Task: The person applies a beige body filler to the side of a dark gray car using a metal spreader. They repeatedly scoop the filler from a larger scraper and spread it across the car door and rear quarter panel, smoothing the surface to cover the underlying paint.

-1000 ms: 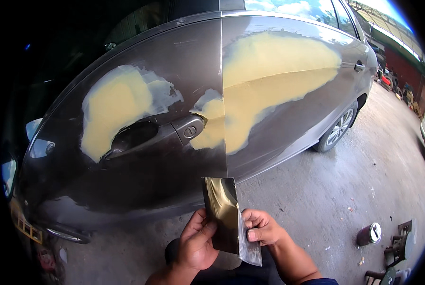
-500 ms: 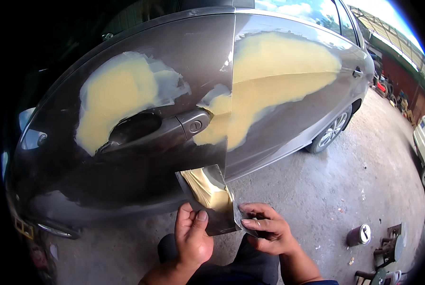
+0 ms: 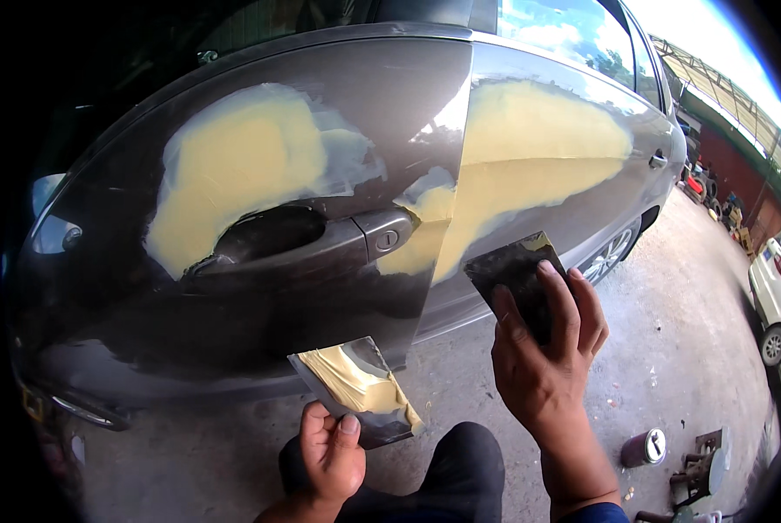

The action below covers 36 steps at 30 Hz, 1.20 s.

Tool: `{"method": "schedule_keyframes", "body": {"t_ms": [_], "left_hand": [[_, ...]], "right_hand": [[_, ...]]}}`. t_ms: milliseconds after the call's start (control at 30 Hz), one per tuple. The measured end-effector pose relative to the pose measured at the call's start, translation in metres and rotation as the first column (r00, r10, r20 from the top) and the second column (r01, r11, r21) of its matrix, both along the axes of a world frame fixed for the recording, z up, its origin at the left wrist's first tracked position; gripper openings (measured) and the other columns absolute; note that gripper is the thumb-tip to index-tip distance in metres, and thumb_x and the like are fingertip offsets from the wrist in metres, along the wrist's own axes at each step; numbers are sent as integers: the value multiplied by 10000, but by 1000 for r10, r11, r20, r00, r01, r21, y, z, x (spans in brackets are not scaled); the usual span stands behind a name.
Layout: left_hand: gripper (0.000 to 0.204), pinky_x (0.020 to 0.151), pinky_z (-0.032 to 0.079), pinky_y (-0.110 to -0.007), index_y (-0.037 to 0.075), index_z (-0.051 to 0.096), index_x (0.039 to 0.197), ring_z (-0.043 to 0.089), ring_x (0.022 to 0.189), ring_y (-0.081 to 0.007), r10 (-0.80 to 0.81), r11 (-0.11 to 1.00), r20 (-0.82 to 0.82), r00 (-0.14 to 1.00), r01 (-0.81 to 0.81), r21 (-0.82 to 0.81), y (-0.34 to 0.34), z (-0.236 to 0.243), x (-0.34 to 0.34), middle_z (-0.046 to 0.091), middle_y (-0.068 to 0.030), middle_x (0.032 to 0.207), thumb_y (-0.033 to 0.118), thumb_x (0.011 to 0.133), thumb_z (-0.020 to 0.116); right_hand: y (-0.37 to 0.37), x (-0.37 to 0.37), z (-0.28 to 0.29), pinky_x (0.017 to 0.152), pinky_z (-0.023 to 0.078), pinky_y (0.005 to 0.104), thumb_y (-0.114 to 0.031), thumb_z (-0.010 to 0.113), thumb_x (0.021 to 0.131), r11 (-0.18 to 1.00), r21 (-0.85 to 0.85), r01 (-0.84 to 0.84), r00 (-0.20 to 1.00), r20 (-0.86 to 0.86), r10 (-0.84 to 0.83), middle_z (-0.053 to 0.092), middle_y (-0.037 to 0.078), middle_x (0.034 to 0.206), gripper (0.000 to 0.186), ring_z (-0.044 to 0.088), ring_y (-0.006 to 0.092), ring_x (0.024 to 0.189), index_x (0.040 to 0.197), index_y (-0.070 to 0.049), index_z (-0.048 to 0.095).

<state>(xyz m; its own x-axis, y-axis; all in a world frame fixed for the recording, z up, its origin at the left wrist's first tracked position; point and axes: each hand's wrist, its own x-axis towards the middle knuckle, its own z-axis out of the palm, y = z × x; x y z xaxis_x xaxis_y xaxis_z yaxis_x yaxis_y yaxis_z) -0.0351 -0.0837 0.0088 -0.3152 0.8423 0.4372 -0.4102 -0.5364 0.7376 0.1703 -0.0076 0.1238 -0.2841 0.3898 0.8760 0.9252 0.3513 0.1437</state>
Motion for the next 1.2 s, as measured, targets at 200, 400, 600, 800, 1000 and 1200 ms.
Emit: {"method": "schedule_keyframes", "body": {"t_ms": [200, 400, 600, 800, 1000, 1200], "left_hand": [[300, 997, 395, -326, -51, 486, 1214, 563, 1083, -179, -5, 999, 55, 998, 7, -41, -1, -1, -1, 602, -151, 1187, 37, 932, 538], [282, 951, 403, -283, -66, 492, 1183, 579, 1038, -159, -6, 997, 94, 996, 13, -75, -4, -2, -5, 625, -155, 1141, 27, 924, 554], [266, 926, 402, -263, -61, 495, 1181, 577, 1010, -140, -56, 992, 128, 990, 70, -104, -5, -8, -7, 635, -139, 1122, 17, 933, 549], [261, 917, 402, -256, -61, 497, 1181, 575, 1003, -133, -86, 990, 138, 987, 100, -101, -5, -11, -9, 637, -139, 1120, 18, 938, 547], [264, 922, 406, -259, -64, 495, 1184, 576, 1007, -133, -102, 989, 139, 985, 116, -95, -4, -14, -9, 635, -142, 1121, 19, 939, 547], [267, 927, 406, -262, -64, 493, 1185, 576, 1011, -136, -110, 988, 151, 982, 125, -94, -5, -16, -9, 631, -141, 1125, 19, 937, 545]], "right_hand": [[15, -22, 3, 947, 313, 401, -136, 667, 785, 987, 151, 47, 990, 127, -67, 481, 36, 1410, 354, 388, 336, 1304, 1126, -230, 689], [24, -32, 4, 888, 331, 382, -177, 671, 798, 978, 205, 33, 987, 146, -64, 531, 31, 1366, 323, 445, 325, 1260, 1120, -163, 682], [23, -37, 1, 1005, 287, 410, -99, 660, 794, 987, 142, 82, 980, 166, -105, 463, 29, 1419, 385, 352, 317, 1326, 1137, -269, 698], [27, -37, 3, 1003, 286, 402, -113, 678, 794, 974, 196, 111, 971, 190, -148, 469, 22, 1416, 371, 357, 309, 1325, 1129, -273, 702], [32, -34, 15, 880, 333, 375, -174, 726, 789, 950, 304, 67, 966, 217, -137, 538, 3, 1357, 317, 458, 305, 1253, 1105, -175, 698], [29, -31, 28, 879, 336, 366, -160, 740, 776, 949, 313, 47, 951, 276, -138, 535, 3, 1359, 344, 453, 300, 1258, 1117, -169, 696]]}}
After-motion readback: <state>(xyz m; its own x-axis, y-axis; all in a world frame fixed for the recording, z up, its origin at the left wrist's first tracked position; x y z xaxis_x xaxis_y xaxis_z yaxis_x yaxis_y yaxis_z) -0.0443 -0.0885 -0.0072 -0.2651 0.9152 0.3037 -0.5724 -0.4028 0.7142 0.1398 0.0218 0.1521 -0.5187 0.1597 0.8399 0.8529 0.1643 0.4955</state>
